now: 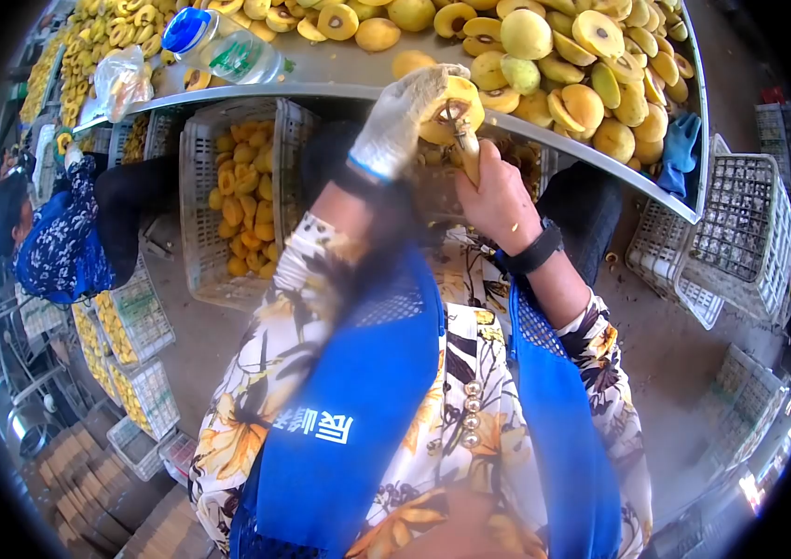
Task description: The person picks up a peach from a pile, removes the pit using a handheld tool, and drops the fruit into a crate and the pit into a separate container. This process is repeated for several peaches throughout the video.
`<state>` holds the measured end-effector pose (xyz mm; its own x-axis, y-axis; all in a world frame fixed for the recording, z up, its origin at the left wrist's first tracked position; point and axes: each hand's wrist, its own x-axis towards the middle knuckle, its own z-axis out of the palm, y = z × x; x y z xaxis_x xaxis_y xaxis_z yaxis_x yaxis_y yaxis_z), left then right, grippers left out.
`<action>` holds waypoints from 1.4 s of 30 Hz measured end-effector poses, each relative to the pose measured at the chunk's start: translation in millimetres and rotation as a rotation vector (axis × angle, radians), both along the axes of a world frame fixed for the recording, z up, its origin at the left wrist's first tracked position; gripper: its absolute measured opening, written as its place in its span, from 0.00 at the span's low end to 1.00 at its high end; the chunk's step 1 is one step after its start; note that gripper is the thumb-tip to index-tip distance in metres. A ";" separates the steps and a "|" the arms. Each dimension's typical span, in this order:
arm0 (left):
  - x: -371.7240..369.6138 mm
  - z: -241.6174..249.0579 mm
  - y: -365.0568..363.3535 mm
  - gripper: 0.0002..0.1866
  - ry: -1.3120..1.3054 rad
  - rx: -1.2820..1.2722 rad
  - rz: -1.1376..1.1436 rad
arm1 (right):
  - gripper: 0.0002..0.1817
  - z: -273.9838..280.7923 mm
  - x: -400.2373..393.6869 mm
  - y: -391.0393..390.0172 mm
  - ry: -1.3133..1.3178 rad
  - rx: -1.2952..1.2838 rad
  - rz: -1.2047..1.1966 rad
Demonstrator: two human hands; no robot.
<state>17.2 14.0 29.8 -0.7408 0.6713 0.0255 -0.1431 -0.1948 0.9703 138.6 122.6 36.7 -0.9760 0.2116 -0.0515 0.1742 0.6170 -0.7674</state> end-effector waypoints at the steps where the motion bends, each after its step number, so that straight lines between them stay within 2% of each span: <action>1: -4.2 3.0 -2.6 0.22 -0.103 -0.031 -0.092 | 0.12 1.2 -0.3 1.0 -0.015 0.059 0.051; 2: -4.3 3.1 -2.5 0.26 0.087 -0.131 -0.048 | 0.12 1.5 -1.4 1.7 -0.028 0.118 0.102; 5: 4.9 -9.0 1.8 0.25 -0.027 -0.063 0.178 | 0.12 -16.8 -8.3 2.2 -0.055 -0.272 -0.051; 6: 10.4 -5.1 5.0 0.23 -0.351 0.061 0.225 | 0.12 -21.8 -10.2 -0.4 -0.068 -0.305 -0.066; 7: 15.7 -11.3 4.1 0.20 0.045 -0.059 0.299 | 0.12 -26.8 -10.1 -5.9 -0.086 -0.340 -0.082; 10: 20.5 -17.8 12.2 0.16 -0.291 0.043 0.427 | 0.12 -28.4 -8.3 -19.2 -0.110 -0.312 -0.123; 11: 18.2 -20.9 14.7 0.14 -0.346 0.110 0.455 | 0.13 -28.4 -7.7 -21.6 -0.109 -0.278 -0.138; 13: 15.9 -21.9 16.5 0.14 -0.376 0.057 0.464 | 0.13 -31.4 -7.9 -23.2 -0.111 -0.347 -0.140; 15: 13.6 -17.4 16.9 0.18 -0.328 -0.178 0.432 | 0.13 -31.0 -7.8 -23.1 -0.128 -0.387 -0.146; 17: 11.3 -32.5 21.6 0.14 -0.317 0.063 0.442 | 0.14 -28.0 -8.1 -22.6 -0.163 -0.398 -0.146; 19: 10.9 -38.1 23.5 0.13 -0.286 0.118 0.439 | 0.12 -34.9 -7.5 -22.0 -0.172 -0.389 -0.129; 20: 10.5 -36.7 23.2 0.14 -0.262 0.052 0.431 | 0.12 -36.5 -7.8 -21.2 -0.177 -0.384 -0.117; 22: 11.5 -26.5 22.4 0.13 -0.407 -0.097 0.430 | 0.09 -26.0 -6.2 -17.0 -0.331 -0.566 -0.092; 24: 16.0 -32.5 30.6 0.11 -0.312 0.063 0.489 | 0.04 -9.0 -5.0 -20.1 -0.431 -0.785 -0.074; 26: 19.2 -19.7 32.0 0.11 -0.456 -0.022 0.486 | 0.03 -5.9 2.4 -17.3 -0.411 -1.102 -0.072; 28: 20.8 -29.4 30.1 0.12 -0.517 0.091 0.424 | 0.05 -4.5 4.7 -14.1 -0.470 -1.356 -0.128; 30: 24.3 -34.4 20.6 0.12 -0.532 0.150 0.318 | 0.05 -16.8 7.1 -4.8 -0.494 -1.484 -0.029; 32: 21.1 -39.1 17.6 0.12 -0.261 0.025 0.399 | 0.05 -16.9 5.3 -5.9 -0.456 -1.627 0.053; 34: 12.1 -57.0 13.0 0.14 -0.508 0.109 0.307 | 0.05 -32.1 7.8 -2.1 -0.365 -1.712 0.210; 35: -2.6 -60.5 -3.8 0.19 -0.640 0.250 0.184 | 0.06 -37.4 8.0 0.7 -0.313 -1.751 0.289; 36: -14.3 -59.5 -32.2 0.24 -0.768 0.390 0.057 | 0.05 -37.0 7.9 1.5 -0.290 -1.787 0.261; 37: -20.9 -45.5 -57.9 0.26 -0.683 0.254 0.238 | 0.05 -38.0 9.7 3.8 -0.320 -1.702 0.214; 38: -34.7 -39.1 -98.8 0.26 -0.684 0.369 0.061 | 0.06 -40.7 10.7 7.7 -0.342 -1.616 0.169; 39: -48.6 -37.5 -140.8 0.29 -0.662 0.344 -0.016 | 0.06 -43.5 11.5 11.8 -0.362 -1.530 0.125; 40: -43.3 -34.6 -153.3 0.30 -0.234 -0.030 0.507 | 0.05 -46.4 12.5 15.8 -0.428 -1.393 0.124; 41: -37.5 -30.9 -164.6 0.31 0.232 -0.410 0.994 | 0.04 -59.5 14.3 17.9 -0.435 -1.099 0.108; 42: -45.0 -24.9 -194.0 0.31 0.225 -0.858 0.920 | 0.04 -79.5 17.0 17.8 -0.436 -0.808 0.089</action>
<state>-27.8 -180.0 4.8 -0.9749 -0.2212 0.0251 -0.1068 0.5641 0.8188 155.5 140.4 -42.9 -0.8467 -0.1238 -0.5174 0.5263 -0.0530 -0.8486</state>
